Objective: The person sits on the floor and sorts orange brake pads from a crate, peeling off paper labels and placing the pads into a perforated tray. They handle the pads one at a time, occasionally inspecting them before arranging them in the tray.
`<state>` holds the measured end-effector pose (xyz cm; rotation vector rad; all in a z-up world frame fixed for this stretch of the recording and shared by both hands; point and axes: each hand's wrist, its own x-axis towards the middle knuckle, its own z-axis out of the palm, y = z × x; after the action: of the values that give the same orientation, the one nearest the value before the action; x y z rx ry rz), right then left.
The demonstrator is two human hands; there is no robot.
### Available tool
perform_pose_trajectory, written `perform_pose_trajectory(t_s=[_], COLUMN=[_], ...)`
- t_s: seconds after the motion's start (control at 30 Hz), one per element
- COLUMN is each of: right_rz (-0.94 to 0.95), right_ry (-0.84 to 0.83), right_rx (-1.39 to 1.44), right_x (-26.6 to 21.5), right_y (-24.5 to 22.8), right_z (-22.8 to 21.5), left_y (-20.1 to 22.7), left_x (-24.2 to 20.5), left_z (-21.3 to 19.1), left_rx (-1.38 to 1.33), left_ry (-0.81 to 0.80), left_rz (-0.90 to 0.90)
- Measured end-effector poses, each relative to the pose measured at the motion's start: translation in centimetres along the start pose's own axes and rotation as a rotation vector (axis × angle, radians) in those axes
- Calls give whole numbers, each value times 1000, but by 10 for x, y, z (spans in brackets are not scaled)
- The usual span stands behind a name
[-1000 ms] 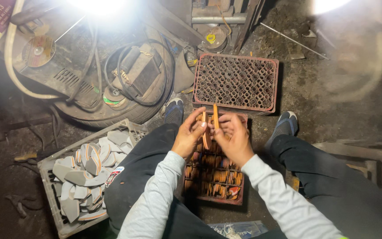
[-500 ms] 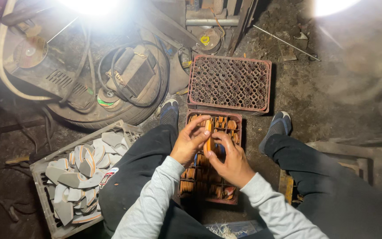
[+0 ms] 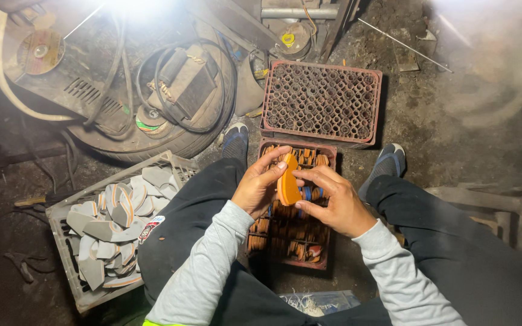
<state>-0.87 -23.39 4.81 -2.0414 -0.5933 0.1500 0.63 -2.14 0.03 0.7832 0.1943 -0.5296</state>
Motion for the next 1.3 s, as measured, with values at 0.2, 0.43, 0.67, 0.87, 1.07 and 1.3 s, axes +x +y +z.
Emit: perform_pose_trajectory(t_s=[0.2,0.43,0.67,0.87,1.07,1.3], right_rz=[-10,-17,301,451,423,392], right_ry=[-4,-38,-183,-132,-139,-261], right_rx=[17,36,605,711,645,746], right_x=[3,3,-1,-4,-7,-3], right_y=[3,6,25,48,57,48], right_z=[3,5,13,34,42,31], left_y=[0,-4,-10,-24,-33,-30], left_x=[3,7,14,19,21,23], left_z=[-6,-16,-23,-31,-32,-34], left_rx=[-17,-10,-7,10,34,-22], left_ry=[-28,17,162,209,245,265], left_rz=[0,-38,-116,-62,1,-5])
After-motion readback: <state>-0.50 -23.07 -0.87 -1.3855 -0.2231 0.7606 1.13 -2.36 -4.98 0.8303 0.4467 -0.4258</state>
